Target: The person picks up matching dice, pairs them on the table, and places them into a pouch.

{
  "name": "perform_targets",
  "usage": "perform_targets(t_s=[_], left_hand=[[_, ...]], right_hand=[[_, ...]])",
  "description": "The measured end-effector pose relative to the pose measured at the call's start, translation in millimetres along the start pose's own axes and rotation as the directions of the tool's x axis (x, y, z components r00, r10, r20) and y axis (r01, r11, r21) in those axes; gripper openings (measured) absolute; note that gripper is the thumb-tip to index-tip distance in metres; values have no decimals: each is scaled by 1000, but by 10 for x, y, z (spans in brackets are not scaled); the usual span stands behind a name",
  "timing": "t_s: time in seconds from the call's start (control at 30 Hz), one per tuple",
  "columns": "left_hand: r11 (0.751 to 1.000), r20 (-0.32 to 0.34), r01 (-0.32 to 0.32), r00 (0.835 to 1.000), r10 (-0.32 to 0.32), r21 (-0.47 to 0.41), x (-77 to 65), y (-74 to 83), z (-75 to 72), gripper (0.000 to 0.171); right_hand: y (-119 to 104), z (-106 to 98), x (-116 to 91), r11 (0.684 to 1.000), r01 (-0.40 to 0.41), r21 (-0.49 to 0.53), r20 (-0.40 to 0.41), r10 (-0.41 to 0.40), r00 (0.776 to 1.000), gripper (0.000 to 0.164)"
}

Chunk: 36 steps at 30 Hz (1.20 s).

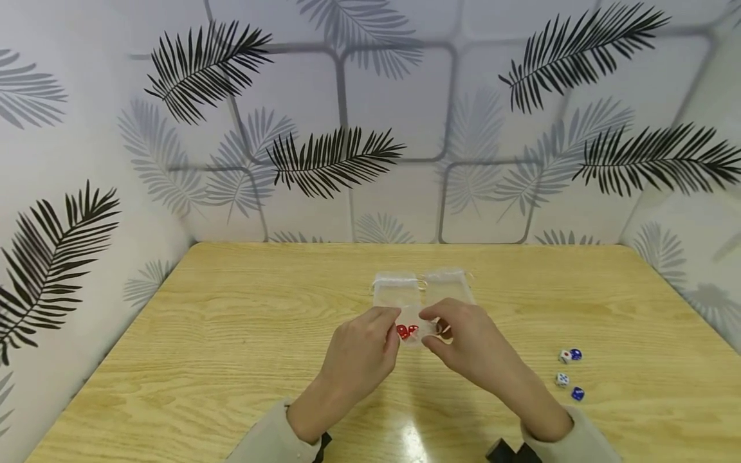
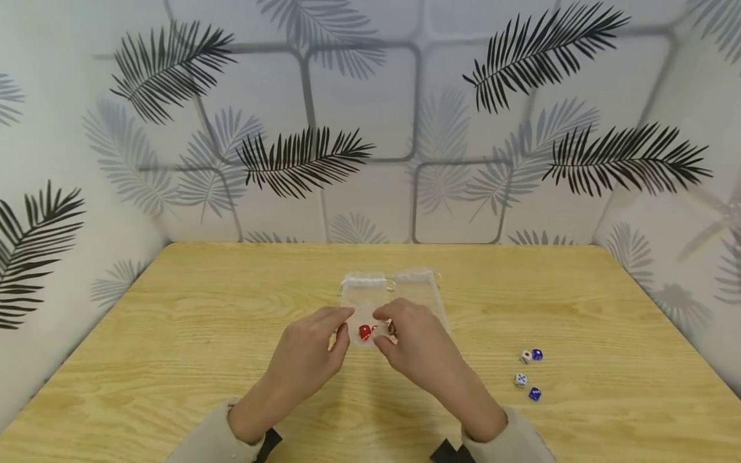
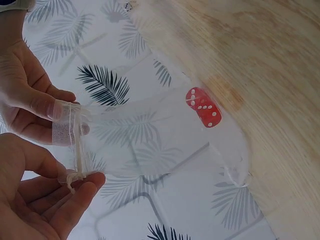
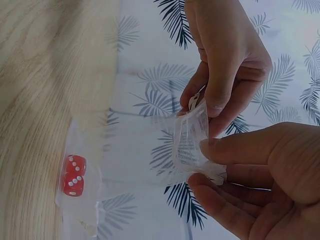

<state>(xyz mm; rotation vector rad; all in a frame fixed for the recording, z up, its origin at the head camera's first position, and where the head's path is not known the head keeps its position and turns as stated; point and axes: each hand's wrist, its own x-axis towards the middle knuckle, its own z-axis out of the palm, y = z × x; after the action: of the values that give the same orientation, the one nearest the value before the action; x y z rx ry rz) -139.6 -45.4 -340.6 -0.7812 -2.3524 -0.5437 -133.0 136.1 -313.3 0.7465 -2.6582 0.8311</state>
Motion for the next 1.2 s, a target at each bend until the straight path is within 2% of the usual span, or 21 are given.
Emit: perform_targets(t_s=[0.27,0.5,0.73,1.03,1.2], left_hand=[[1000,-35,-15,999,15,-10,20,-5,-47,20],[997,-49,-13,999,9,-76,26,0,-82,21],[986,-3,-2,1000,2,-166,25,7,-136,34],[986,-51,-61,997,54,-154,42,7,-127,26],[988,-77,-82,994,72,-134,52,-6,-125,24]], right_hand=[[-15,-107,-3,995,-38,93,58,33,998,34],[12,-165,-26,994,31,103,53,-36,998,40],[42,-175,-45,988,85,126,-49,-79,996,30],[85,-164,-37,982,170,76,-203,-152,967,23],[93,-187,-25,981,169,92,-208,-147,967,24]])
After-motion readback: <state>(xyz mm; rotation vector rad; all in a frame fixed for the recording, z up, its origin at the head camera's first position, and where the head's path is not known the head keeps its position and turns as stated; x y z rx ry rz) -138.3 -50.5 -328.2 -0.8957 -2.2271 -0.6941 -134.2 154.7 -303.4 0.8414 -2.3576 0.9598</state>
